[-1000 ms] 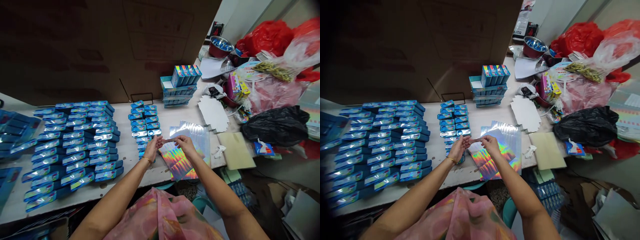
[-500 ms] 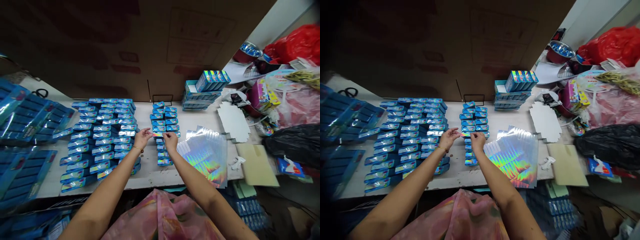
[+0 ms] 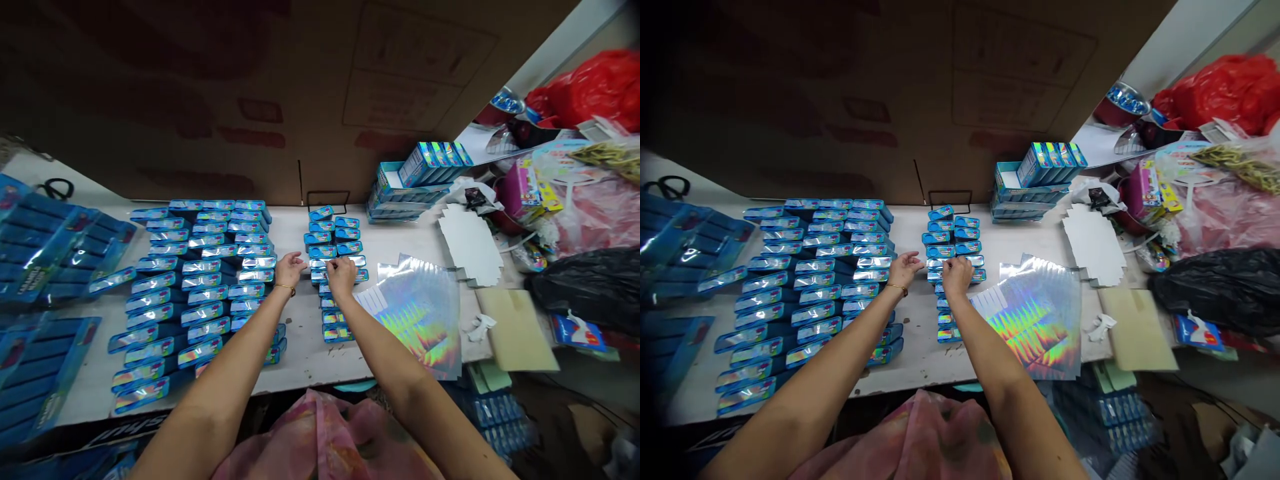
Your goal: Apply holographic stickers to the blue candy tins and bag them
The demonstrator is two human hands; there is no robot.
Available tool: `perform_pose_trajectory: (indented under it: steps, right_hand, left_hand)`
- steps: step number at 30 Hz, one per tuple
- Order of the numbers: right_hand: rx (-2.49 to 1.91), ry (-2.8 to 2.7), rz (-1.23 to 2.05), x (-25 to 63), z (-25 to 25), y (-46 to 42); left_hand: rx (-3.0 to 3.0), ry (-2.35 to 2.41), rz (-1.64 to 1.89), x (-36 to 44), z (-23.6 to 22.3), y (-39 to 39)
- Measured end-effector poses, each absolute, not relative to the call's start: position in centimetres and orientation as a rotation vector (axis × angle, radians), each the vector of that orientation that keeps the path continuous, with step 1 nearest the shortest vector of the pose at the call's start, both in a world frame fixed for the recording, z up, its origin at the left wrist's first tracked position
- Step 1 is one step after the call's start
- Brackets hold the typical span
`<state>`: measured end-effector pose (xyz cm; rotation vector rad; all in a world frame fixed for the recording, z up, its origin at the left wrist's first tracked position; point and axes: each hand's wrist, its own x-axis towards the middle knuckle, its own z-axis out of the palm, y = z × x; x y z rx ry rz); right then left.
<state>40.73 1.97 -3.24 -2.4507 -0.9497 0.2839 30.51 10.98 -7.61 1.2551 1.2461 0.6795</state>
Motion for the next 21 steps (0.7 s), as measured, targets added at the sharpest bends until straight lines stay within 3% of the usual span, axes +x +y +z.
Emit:
perform_pose_trajectory:
  steps: [5, 12, 17, 21]
  right_hand:
    - [-2.539, -1.108, 0.201, 40.9, -3.0, 1.5]
    - [-2.379, -1.763, 0.221, 42.2, -2.5, 0.0]
    - [-2.321, -1.187, 0.189, 47.4, -2.8, -5.0]
    - [-2.253, -0.75, 0.094, 51.9, -2.3, -12.9]
  left_hand:
    - [1.374, 1.342, 0.595, 30.9, -7.8, 10.1]
    - [1.797, 1.277, 0.522, 30.2, -6.4, 9.2]
    - [1.927, 1.145, 0.715, 31.9, -2.8, 5.7]
    - [1.991, 0.672, 0.336, 37.3, -1.4, -1.2]
